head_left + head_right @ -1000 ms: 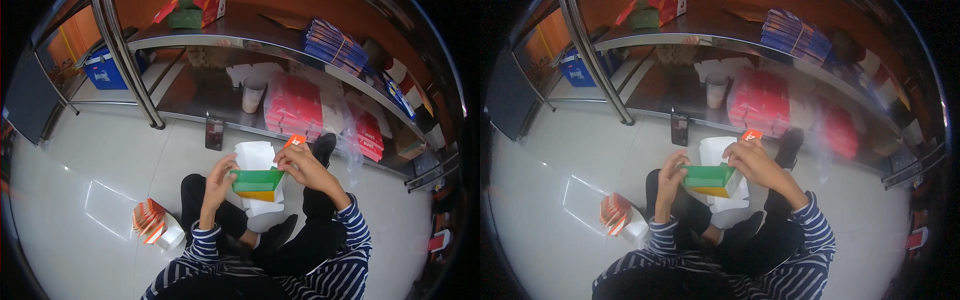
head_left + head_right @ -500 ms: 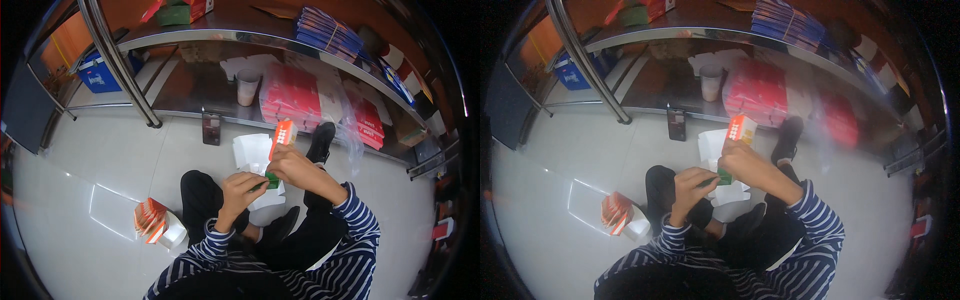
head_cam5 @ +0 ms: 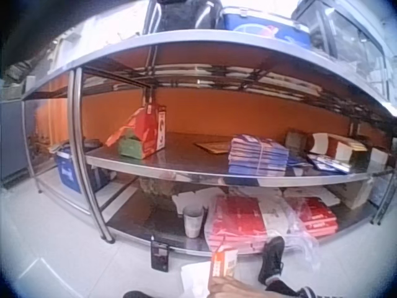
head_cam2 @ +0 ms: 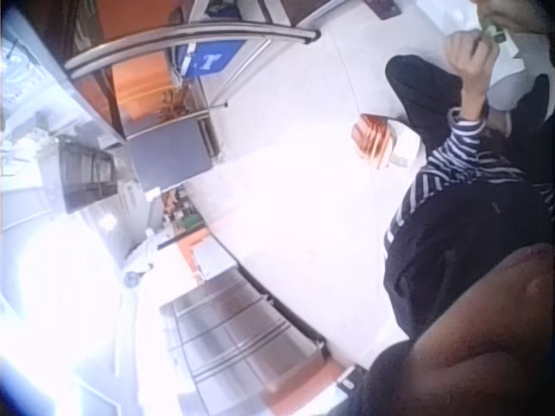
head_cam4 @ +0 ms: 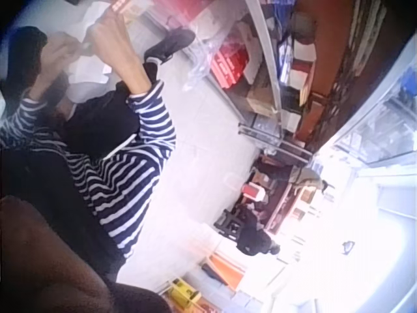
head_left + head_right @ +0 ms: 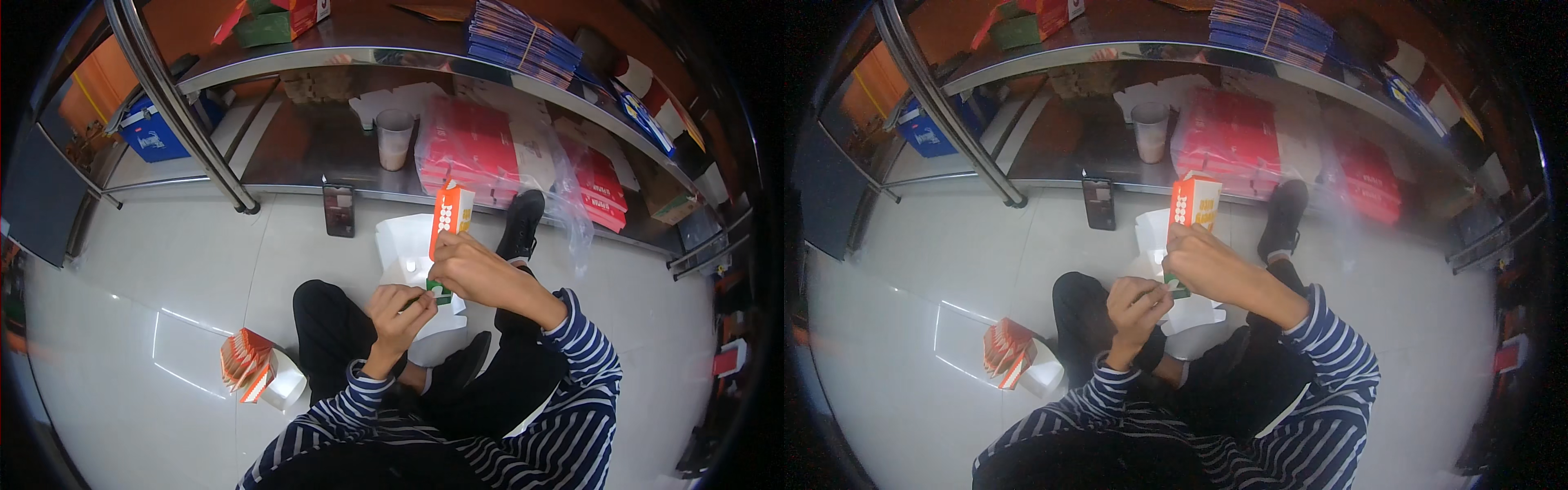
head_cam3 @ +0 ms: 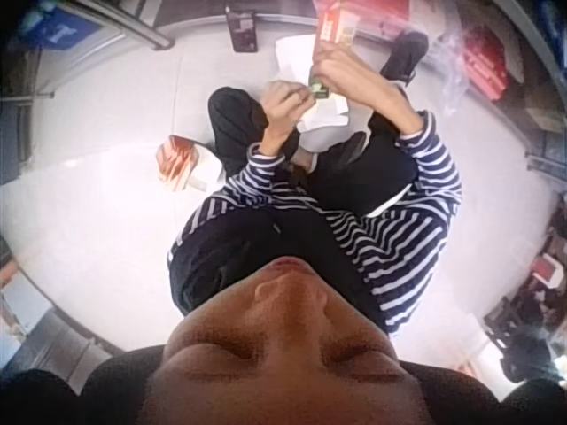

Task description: The person sits on the floor and assembles small, colorful cardboard boxes by folding the flaps and securing them with adhesive strips. They handle the boxes one at a time, folding the sides and tucking the tabs to form the final shape.

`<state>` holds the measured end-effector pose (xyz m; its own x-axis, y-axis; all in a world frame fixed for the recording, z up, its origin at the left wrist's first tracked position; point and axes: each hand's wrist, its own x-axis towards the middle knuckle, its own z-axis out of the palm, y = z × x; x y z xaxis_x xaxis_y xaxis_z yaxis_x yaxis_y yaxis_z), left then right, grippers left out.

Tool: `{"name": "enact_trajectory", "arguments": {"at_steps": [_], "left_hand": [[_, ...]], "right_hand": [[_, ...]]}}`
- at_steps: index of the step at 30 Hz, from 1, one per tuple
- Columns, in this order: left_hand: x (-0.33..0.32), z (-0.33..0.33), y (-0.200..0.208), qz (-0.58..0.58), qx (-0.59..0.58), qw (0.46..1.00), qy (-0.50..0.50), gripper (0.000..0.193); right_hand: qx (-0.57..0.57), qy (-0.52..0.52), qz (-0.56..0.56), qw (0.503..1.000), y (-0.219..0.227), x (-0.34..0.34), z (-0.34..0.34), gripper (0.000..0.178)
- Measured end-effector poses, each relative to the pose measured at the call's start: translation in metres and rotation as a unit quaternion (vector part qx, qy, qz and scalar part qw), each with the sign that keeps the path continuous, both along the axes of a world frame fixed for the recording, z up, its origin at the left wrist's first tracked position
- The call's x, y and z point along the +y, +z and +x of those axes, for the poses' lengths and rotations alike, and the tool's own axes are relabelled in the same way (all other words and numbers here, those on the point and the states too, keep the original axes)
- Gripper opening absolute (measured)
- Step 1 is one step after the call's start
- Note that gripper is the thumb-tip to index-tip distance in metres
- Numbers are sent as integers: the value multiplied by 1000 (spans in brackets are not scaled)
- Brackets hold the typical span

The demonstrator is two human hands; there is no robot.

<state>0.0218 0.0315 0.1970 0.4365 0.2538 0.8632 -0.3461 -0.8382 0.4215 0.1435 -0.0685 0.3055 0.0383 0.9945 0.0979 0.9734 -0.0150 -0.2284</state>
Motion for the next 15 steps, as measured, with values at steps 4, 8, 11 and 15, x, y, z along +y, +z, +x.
{"name": "enact_trajectory", "arguments": {"at_steps": [4,8,11,15], "left_hand": [[-2,3,-3,-15,-2,1000,-17,19],[-6,4,-7,-25,4,999,-34,19],[-10,4,-10,-33,4,998,-49,18],[-17,6,-14,-38,10,997,-67,17]], "right_hand": [[-10,-10,-26,1000,-1,0,0,9],[-12,-9,-21,1000,-3,-1,0,10],[-36,6,-56,998,-4,1,1,11],[-49,9,-93,994,-8,2,1,12]]}}
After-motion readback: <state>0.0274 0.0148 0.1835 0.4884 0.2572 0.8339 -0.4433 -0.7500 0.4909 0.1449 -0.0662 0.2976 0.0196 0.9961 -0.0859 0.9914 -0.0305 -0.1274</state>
